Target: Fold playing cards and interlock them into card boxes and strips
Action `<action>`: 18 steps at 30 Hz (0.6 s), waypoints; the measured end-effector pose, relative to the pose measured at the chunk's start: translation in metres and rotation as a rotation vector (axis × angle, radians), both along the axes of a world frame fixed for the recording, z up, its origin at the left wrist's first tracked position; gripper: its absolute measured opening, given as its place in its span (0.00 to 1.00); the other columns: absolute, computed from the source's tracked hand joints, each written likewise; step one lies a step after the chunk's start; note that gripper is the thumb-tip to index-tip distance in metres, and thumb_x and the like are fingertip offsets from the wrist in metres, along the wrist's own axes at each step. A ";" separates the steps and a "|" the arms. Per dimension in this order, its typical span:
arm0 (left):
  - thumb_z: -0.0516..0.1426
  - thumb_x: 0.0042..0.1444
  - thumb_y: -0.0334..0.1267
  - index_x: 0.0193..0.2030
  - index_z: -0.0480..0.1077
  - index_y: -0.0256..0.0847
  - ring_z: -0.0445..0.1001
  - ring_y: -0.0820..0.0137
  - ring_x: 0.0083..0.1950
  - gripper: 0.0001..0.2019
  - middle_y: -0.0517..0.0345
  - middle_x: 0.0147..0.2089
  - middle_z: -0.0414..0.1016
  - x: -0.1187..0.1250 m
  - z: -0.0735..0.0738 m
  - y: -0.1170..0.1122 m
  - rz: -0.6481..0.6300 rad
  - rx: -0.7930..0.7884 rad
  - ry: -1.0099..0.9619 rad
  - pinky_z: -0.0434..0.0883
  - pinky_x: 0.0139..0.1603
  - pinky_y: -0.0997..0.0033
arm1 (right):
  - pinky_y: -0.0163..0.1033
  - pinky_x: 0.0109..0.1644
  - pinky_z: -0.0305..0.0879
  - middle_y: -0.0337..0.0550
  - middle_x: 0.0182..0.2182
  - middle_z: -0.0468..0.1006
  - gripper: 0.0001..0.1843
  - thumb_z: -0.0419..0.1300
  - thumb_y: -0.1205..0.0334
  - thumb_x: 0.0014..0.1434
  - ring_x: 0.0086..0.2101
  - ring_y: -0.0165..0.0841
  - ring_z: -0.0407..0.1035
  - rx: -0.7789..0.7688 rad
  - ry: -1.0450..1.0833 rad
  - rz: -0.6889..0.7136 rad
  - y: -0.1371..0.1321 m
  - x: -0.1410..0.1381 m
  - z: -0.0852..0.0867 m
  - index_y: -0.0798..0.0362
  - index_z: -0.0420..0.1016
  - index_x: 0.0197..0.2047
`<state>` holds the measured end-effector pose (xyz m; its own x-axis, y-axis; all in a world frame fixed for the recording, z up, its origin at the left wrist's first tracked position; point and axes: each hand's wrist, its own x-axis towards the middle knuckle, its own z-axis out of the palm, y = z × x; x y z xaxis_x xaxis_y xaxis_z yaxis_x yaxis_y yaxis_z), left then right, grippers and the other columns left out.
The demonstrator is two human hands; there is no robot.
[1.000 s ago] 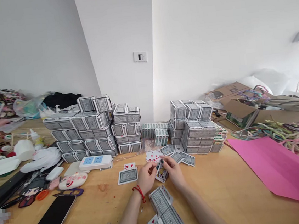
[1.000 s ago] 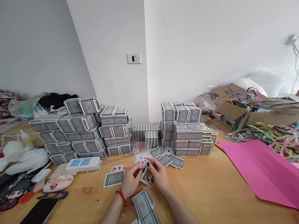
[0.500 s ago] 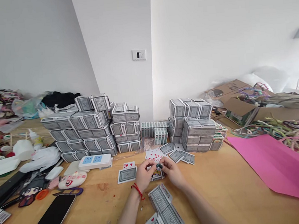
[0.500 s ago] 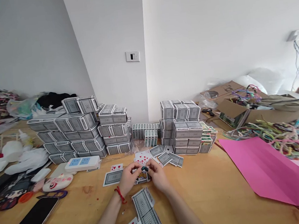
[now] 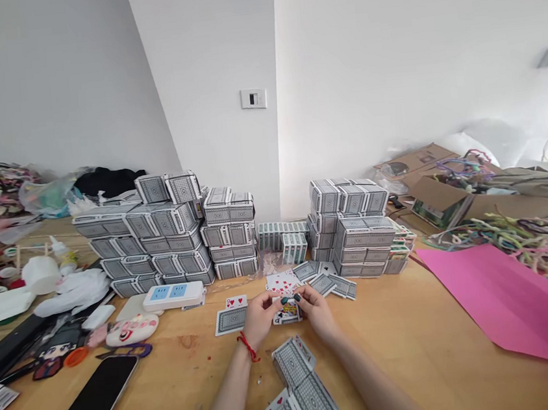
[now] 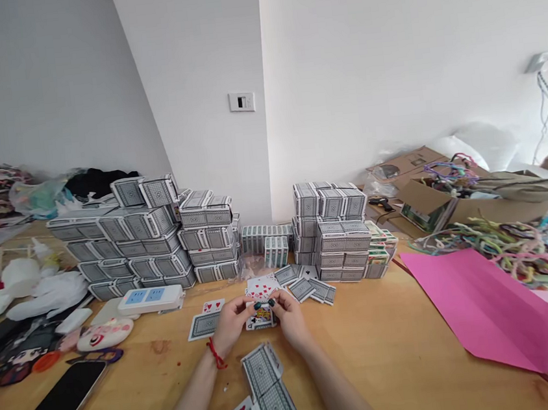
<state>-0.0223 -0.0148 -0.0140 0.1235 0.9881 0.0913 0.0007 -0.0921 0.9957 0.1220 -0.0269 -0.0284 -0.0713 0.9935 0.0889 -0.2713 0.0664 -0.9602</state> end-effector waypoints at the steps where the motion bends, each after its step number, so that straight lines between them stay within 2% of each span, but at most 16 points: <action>1: 0.60 0.38 0.40 0.25 0.72 0.35 0.66 0.73 0.26 0.10 0.59 0.23 0.71 0.000 0.001 0.000 0.001 -0.014 -0.025 0.62 0.27 0.76 | 0.30 0.22 0.51 0.34 0.21 0.63 0.13 0.60 0.52 0.45 0.21 0.26 0.56 -0.008 0.017 0.011 0.000 0.000 0.000 0.52 0.65 0.28; 6: 0.60 0.39 0.41 0.26 0.72 0.34 0.67 0.73 0.25 0.11 0.58 0.23 0.73 -0.003 0.002 -0.001 -0.058 -0.127 -0.133 0.63 0.28 0.75 | 0.31 0.23 0.55 0.34 0.22 0.66 0.15 0.62 0.52 0.42 0.21 0.26 0.59 -0.101 0.073 0.146 0.000 0.003 0.001 0.52 0.64 0.28; 12: 0.61 0.36 0.41 0.31 0.72 0.35 0.70 0.70 0.32 0.14 0.55 0.31 0.75 0.000 0.001 0.002 -0.004 -0.080 -0.137 0.65 0.34 0.72 | 0.30 0.23 0.55 0.35 0.23 0.68 0.17 0.62 0.49 0.42 0.21 0.26 0.61 -0.059 0.071 -0.014 0.002 0.001 -0.003 0.52 0.65 0.29; 18: 0.60 0.37 0.43 0.22 0.67 0.34 0.63 0.76 0.23 0.12 0.63 0.20 0.66 -0.002 -0.005 0.005 0.008 -0.063 0.011 0.59 0.24 0.77 | 0.31 0.23 0.56 0.37 0.23 0.71 0.19 0.62 0.47 0.40 0.21 0.28 0.62 -0.066 0.024 -0.062 0.003 0.001 -0.002 0.53 0.66 0.30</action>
<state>-0.0247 -0.0097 -0.0186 0.1160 0.9929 0.0272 0.0122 -0.0288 0.9995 0.1230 -0.0240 -0.0306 -0.0082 0.9997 0.0235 -0.2915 0.0201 -0.9563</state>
